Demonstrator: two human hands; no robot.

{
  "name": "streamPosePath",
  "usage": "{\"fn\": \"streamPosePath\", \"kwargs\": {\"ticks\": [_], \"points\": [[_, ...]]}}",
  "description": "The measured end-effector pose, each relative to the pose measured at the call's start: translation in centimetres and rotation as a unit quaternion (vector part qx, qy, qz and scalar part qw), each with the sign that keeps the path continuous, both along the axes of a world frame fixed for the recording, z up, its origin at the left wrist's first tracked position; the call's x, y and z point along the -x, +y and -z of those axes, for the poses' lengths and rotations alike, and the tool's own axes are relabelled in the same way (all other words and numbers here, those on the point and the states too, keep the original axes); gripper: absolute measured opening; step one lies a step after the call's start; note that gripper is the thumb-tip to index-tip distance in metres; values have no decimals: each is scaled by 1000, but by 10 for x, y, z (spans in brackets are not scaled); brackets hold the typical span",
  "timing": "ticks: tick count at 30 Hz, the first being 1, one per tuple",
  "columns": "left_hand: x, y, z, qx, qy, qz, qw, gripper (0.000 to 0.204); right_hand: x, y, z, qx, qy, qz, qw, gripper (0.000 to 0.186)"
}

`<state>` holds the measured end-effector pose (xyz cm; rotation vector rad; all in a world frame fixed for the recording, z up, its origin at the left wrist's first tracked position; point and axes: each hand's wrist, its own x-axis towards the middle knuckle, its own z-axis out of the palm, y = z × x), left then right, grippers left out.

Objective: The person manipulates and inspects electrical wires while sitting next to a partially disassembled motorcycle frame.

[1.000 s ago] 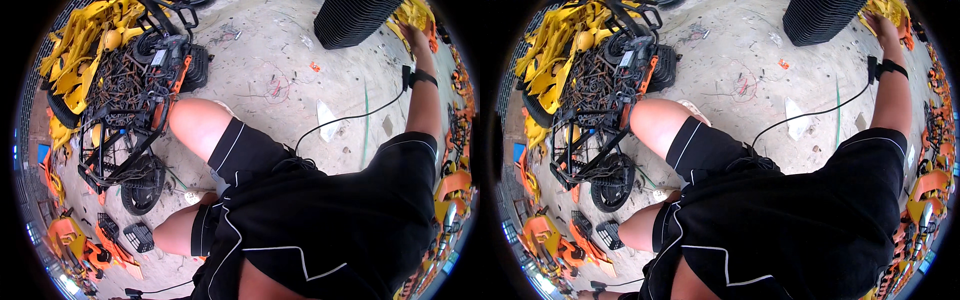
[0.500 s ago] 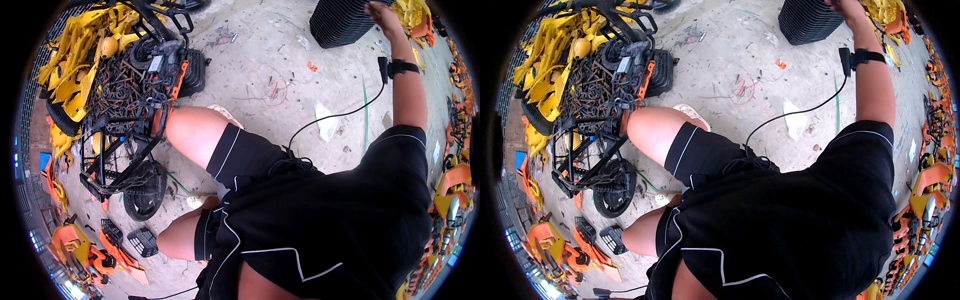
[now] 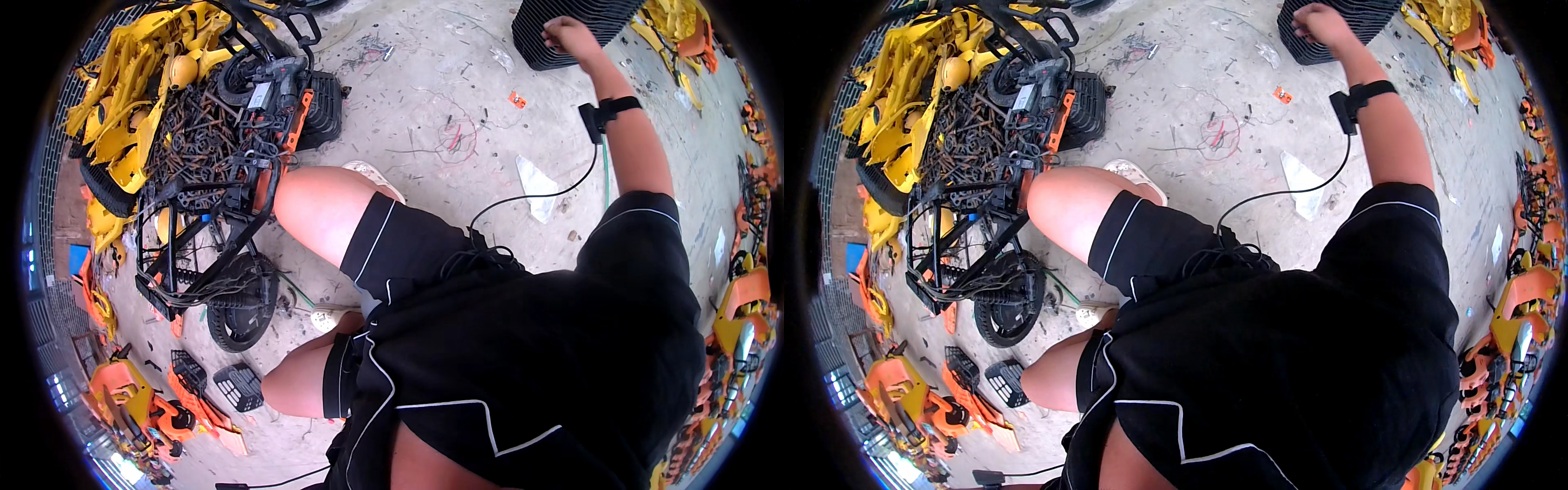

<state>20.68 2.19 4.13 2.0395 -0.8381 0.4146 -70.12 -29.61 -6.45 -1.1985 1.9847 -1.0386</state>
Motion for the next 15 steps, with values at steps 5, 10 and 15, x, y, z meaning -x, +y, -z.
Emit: {"fn": "streamPosePath", "kwargs": {"ticks": [5, 10, 15], "points": [[2, -1, -14, 37, 16, 2, 999, 47, -17, -4, 86, -110, 60, -53, 991, 28], [3, -2, -50, 110, 34, 14, 993, 46, -52, 24, 141, -126, 277, -198, 932, 49], [9, -13, -107, 222, 65, 60, 971, 46, -39, 18, 133, -227, 231, -229, 918, 46]]}}
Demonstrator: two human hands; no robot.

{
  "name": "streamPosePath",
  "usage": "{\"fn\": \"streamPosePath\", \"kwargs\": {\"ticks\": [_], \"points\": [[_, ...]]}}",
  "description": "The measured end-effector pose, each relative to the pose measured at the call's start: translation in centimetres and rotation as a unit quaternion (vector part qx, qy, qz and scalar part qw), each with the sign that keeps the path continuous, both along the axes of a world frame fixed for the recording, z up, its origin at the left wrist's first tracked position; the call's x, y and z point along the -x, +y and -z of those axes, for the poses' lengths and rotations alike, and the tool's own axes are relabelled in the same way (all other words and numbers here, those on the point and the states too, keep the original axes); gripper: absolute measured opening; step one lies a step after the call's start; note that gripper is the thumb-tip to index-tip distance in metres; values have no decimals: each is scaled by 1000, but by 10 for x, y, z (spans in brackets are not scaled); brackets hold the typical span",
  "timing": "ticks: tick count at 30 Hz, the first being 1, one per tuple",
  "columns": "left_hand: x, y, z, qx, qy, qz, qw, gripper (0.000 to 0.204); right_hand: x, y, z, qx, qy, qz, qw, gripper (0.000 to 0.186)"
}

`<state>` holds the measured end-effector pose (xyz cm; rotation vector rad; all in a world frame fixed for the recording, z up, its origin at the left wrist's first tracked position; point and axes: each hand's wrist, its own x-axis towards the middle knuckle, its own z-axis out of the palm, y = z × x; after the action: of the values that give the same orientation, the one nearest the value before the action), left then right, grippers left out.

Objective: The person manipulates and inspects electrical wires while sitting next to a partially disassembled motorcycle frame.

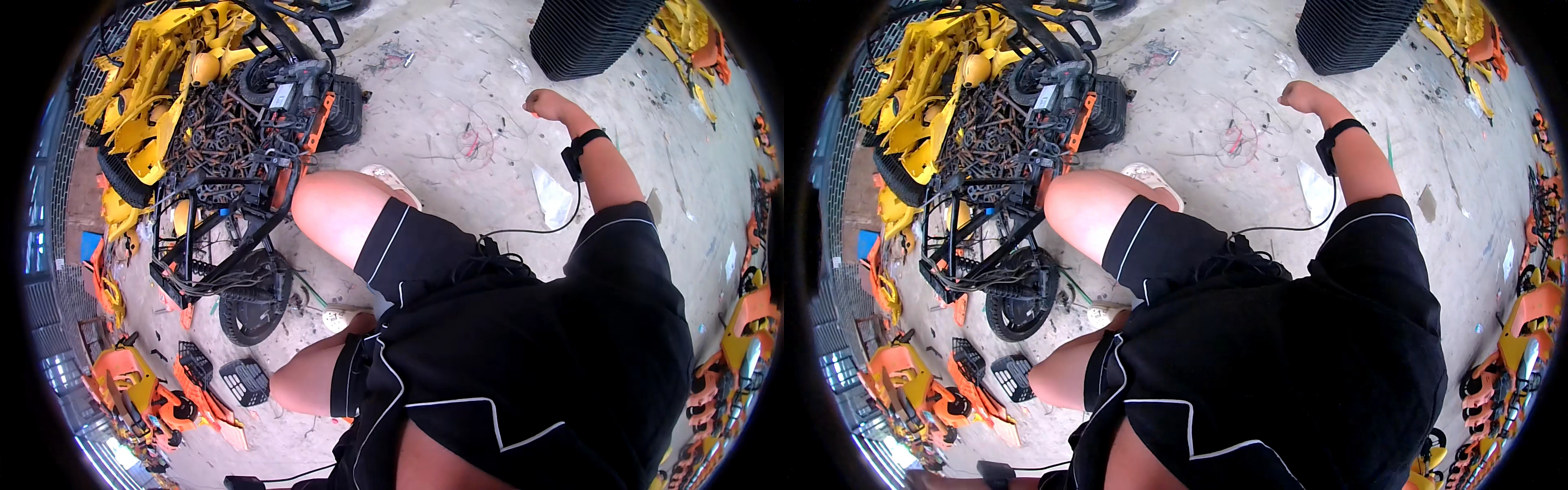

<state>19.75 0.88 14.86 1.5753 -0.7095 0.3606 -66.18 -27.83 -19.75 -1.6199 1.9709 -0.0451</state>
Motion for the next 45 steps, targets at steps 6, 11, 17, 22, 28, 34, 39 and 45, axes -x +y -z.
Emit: {"fn": "streamPosePath", "kwargs": {"ticks": [6, 11, 17, 22, 28, 34, 39, 45], "points": [[25, -20, -82, 174, 30, 156, 972, 45, -70, -14, -86, 91, -107, -38, 989, 34], [131, -65, -82, 153, 173, 264, 936, 41, -169, -5, -186, 178, -108, -213, 955, 32], [111, -89, -59, 116, 133, 518, 837, 30, -288, 33, -296, 223, -31, -485, 845, 36], [175, -128, -14, 61, 235, 510, 825, 25, -380, 30, -332, 394, -152, -559, 713, 44], [182, -156, 58, -85, 351, 507, 783, 19, -467, 16, -280, 274, -444, -484, 702, 66], [165, -160, 101, -162, 429, 501, 733, 18, -545, 16, -189, -91, -634, -420, 643, 55], [131, -161, 135, -128, 411, 468, 772, 18, -547, 18, -163, -121, -617, -379, 679, 27], [92, -175, 186, 136, 561, 521, 628, 23, -566, -30, -175, -89, -563, -317, 757, 22]]}}
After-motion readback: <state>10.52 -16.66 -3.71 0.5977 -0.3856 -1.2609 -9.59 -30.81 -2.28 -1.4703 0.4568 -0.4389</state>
